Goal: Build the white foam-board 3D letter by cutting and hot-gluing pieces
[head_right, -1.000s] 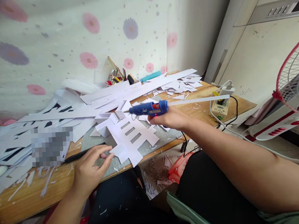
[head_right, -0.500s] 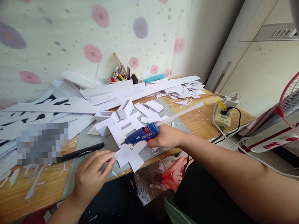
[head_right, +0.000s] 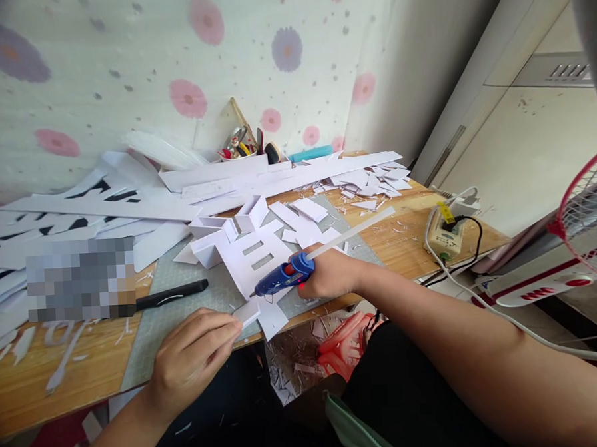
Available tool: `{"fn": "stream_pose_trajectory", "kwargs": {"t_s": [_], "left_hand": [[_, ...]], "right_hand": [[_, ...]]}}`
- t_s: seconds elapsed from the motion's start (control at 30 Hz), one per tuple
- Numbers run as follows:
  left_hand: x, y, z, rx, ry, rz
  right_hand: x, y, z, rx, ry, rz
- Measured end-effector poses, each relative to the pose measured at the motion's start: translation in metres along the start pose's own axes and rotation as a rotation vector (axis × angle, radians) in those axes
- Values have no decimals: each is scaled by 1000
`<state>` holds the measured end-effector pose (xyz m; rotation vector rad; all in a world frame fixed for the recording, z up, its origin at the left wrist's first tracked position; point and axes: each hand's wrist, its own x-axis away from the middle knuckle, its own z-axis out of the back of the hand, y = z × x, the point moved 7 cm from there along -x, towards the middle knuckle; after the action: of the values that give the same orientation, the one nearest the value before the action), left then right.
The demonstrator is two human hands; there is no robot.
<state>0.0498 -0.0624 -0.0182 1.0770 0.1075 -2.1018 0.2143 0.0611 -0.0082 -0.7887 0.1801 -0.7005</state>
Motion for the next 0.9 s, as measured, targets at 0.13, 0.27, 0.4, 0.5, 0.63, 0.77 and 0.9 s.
{"fn": "stream_pose_trajectory", "kwargs": {"t_s": [0.13, 0.27, 0.4, 0.5, 0.63, 0.77, 0.9], "left_hand": [[1, 1, -1, 4, 0, -7], [4, 1, -3, 4, -31, -15], [5, 0, -1, 1, -31, -9], [4, 0, -1, -8, -25, -4], [1, 1, -1, -1, -15, 1], [1, 0, 0, 13, -5, 13], [1, 0, 0, 19, -4, 17]], "right_hand": [[-1, -8, -5, 172, -26, 27], [-1, -16, -9, 385, -22, 26], [-2, -20, -12, 503, -21, 56], [-2, -20, -14, 534, -33, 81], [-2, -21, -15, 532, -26, 118], [-1, -22, -15, 537, -5, 138], [2, -27, -12, 530, 29, 150]]}}
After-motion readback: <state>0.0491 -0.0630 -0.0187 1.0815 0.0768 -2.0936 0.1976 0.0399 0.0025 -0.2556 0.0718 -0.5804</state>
